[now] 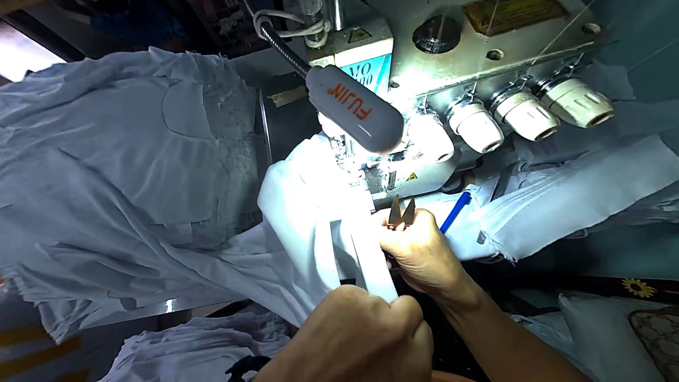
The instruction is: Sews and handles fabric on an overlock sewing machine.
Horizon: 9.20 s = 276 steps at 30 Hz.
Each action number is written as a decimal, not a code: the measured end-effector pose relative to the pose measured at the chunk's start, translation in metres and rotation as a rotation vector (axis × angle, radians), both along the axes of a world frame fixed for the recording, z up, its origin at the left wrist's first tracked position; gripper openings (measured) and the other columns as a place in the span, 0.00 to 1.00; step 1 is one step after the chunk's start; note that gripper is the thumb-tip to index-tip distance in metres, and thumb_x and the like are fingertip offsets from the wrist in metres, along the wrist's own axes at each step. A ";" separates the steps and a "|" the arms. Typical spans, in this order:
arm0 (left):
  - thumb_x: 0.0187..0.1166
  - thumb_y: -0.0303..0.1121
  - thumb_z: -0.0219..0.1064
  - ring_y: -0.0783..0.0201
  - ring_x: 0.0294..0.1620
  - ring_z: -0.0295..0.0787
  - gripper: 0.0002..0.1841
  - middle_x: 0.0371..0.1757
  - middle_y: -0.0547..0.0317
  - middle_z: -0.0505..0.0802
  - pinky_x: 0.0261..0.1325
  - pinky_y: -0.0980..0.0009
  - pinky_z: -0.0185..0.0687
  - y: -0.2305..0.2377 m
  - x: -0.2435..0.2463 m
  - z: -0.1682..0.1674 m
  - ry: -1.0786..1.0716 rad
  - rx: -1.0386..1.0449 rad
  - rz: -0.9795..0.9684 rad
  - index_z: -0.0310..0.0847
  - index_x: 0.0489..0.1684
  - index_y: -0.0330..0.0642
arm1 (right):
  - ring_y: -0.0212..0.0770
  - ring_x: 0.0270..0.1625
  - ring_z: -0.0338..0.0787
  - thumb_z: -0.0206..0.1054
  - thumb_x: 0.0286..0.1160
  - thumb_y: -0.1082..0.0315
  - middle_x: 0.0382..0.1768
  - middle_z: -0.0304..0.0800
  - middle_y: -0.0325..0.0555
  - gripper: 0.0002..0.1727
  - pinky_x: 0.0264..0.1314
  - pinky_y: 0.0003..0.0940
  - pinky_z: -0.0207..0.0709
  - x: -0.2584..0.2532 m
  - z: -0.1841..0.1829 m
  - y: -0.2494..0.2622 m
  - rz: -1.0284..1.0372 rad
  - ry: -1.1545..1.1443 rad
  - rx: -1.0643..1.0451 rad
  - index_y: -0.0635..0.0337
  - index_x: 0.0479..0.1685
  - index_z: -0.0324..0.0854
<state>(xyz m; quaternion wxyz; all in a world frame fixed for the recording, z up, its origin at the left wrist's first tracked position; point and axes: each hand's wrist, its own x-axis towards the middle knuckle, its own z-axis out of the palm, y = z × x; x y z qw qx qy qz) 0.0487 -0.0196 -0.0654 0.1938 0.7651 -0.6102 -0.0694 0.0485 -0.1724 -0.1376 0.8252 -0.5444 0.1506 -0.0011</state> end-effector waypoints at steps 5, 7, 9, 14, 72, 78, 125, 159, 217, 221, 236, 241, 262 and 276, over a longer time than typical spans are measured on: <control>0.76 0.32 0.56 0.64 0.14 0.69 0.13 0.18 0.62 0.75 0.14 0.68 0.54 -0.002 0.022 -0.008 -0.054 -0.033 0.032 0.74 0.17 0.47 | 0.23 0.13 0.76 0.71 0.60 0.83 0.13 0.81 0.35 0.11 0.15 0.16 0.72 0.001 0.003 0.001 -0.059 0.006 -0.043 0.57 0.18 0.84; 0.77 0.32 0.56 0.63 0.14 0.68 0.14 0.18 0.61 0.74 0.14 0.68 0.53 -0.003 0.023 -0.009 -0.119 -0.024 0.084 0.74 0.17 0.46 | 0.23 0.12 0.75 0.70 0.60 0.83 0.13 0.81 0.35 0.12 0.14 0.16 0.71 0.000 0.003 0.002 -0.089 -0.012 0.003 0.57 0.17 0.83; 0.79 0.29 0.56 0.61 0.13 0.69 0.15 0.18 0.59 0.76 0.14 0.67 0.54 -0.008 0.008 -0.003 -0.247 -0.004 0.227 0.77 0.18 0.43 | 0.23 0.12 0.76 0.67 0.67 0.82 0.13 0.82 0.36 0.12 0.14 0.16 0.71 -0.001 0.000 0.003 -0.138 -0.058 0.068 0.58 0.18 0.84; 0.81 0.25 0.59 0.62 0.18 0.68 0.13 0.17 0.60 0.78 0.24 0.69 0.56 -0.014 -0.042 0.016 -0.434 0.004 0.536 0.89 0.29 0.37 | 0.21 0.22 0.86 0.62 0.80 0.75 0.21 0.90 0.31 0.13 0.25 0.17 0.80 -0.011 -0.025 0.010 -0.099 -0.043 0.021 0.55 0.27 0.86; 0.63 0.21 0.69 0.50 0.70 0.88 0.12 0.59 0.48 0.96 0.80 0.42 0.70 0.034 0.106 -0.041 -0.139 -0.275 0.491 0.94 0.42 0.33 | 0.29 0.34 0.79 0.75 0.71 0.66 0.34 0.81 0.44 0.07 0.35 0.20 0.73 0.024 -0.024 -0.006 -0.243 -0.751 -0.976 0.62 0.35 0.93; 0.67 0.21 0.72 0.44 0.63 0.92 0.09 0.53 0.40 0.97 0.73 0.51 0.79 0.017 0.145 -0.034 -0.123 -0.399 0.655 0.93 0.43 0.29 | 0.33 0.33 0.86 0.68 0.78 0.66 0.29 0.88 0.48 0.12 0.38 0.22 0.80 -0.014 -0.092 0.011 -0.100 -0.693 -0.908 0.64 0.30 0.91; 0.77 0.34 0.69 0.81 0.45 0.91 0.05 0.48 0.76 0.95 0.44 0.80 0.88 0.059 0.031 -0.051 0.883 -1.012 0.585 0.86 0.36 0.62 | 0.11 0.27 0.80 0.73 0.71 0.66 0.32 0.89 0.25 0.13 0.30 0.07 0.77 0.012 0.040 -0.017 0.127 -0.632 -0.638 0.60 0.51 0.88; 0.79 0.23 0.67 0.54 0.47 0.93 0.04 0.42 0.43 0.94 0.55 0.66 0.86 0.096 -0.078 -0.052 -0.377 -0.381 0.639 0.88 0.37 0.31 | 0.35 0.38 0.81 0.70 0.72 0.77 0.47 0.85 0.56 0.05 0.40 0.21 0.77 -0.058 -0.016 0.035 0.301 -1.145 -0.900 0.69 0.38 0.91; 0.69 0.20 0.76 0.69 0.39 0.94 0.10 0.38 0.52 0.95 0.47 0.74 0.90 -0.005 -0.012 -0.147 0.346 -0.591 0.755 0.80 0.41 0.33 | 0.48 0.24 0.75 0.72 0.74 0.59 0.15 0.72 0.48 0.26 0.28 0.51 0.62 -0.036 -0.023 -0.076 0.188 0.438 -1.248 0.59 0.10 0.69; 0.69 0.21 0.77 0.69 0.36 0.93 0.10 0.36 0.54 0.94 0.42 0.74 0.90 -0.006 -0.012 -0.148 0.318 -0.549 0.777 0.80 0.39 0.36 | 0.39 0.19 0.73 0.75 0.65 0.64 0.13 0.73 0.40 0.20 0.25 0.45 0.62 -0.044 -0.028 -0.084 0.129 0.472 -1.058 0.55 0.10 0.71; 0.66 0.23 0.76 0.68 0.31 0.90 0.09 0.33 0.57 0.93 0.31 0.71 0.86 -0.010 -0.020 -0.154 0.227 -0.517 0.831 0.79 0.34 0.41 | 0.20 0.26 0.83 0.69 0.72 0.77 0.32 0.89 0.33 0.03 0.27 0.15 0.79 -0.051 -0.089 -0.002 -0.238 -0.470 -0.514 0.61 0.39 0.85; 0.65 0.23 0.75 0.68 0.30 0.90 0.08 0.31 0.57 0.92 0.31 0.72 0.85 -0.013 -0.017 -0.154 0.204 -0.532 0.848 0.80 0.32 0.40 | 0.19 0.26 0.83 0.70 0.71 0.77 0.30 0.89 0.32 0.03 0.28 0.15 0.79 -0.051 -0.088 0.001 -0.217 -0.417 -0.501 0.60 0.38 0.86; 0.66 0.23 0.75 0.66 0.32 0.90 0.07 0.32 0.57 0.92 0.33 0.70 0.86 -0.012 -0.016 -0.154 0.206 -0.517 0.845 0.80 0.34 0.40 | 0.18 0.21 0.79 0.71 0.72 0.74 0.25 0.87 0.29 0.01 0.23 0.15 0.75 -0.050 -0.085 0.000 -0.219 -0.346 -0.493 0.58 0.36 0.87; 0.68 0.31 0.79 0.49 0.57 0.86 0.13 0.53 0.42 0.89 0.62 0.59 0.83 0.022 0.009 -0.137 0.261 -0.194 0.332 0.91 0.47 0.35 | 0.17 0.10 0.71 0.67 0.80 0.63 0.11 0.81 0.25 0.16 0.14 0.18 0.63 -0.048 -0.046 -0.060 -0.191 0.160 -0.706 0.50 0.20 0.75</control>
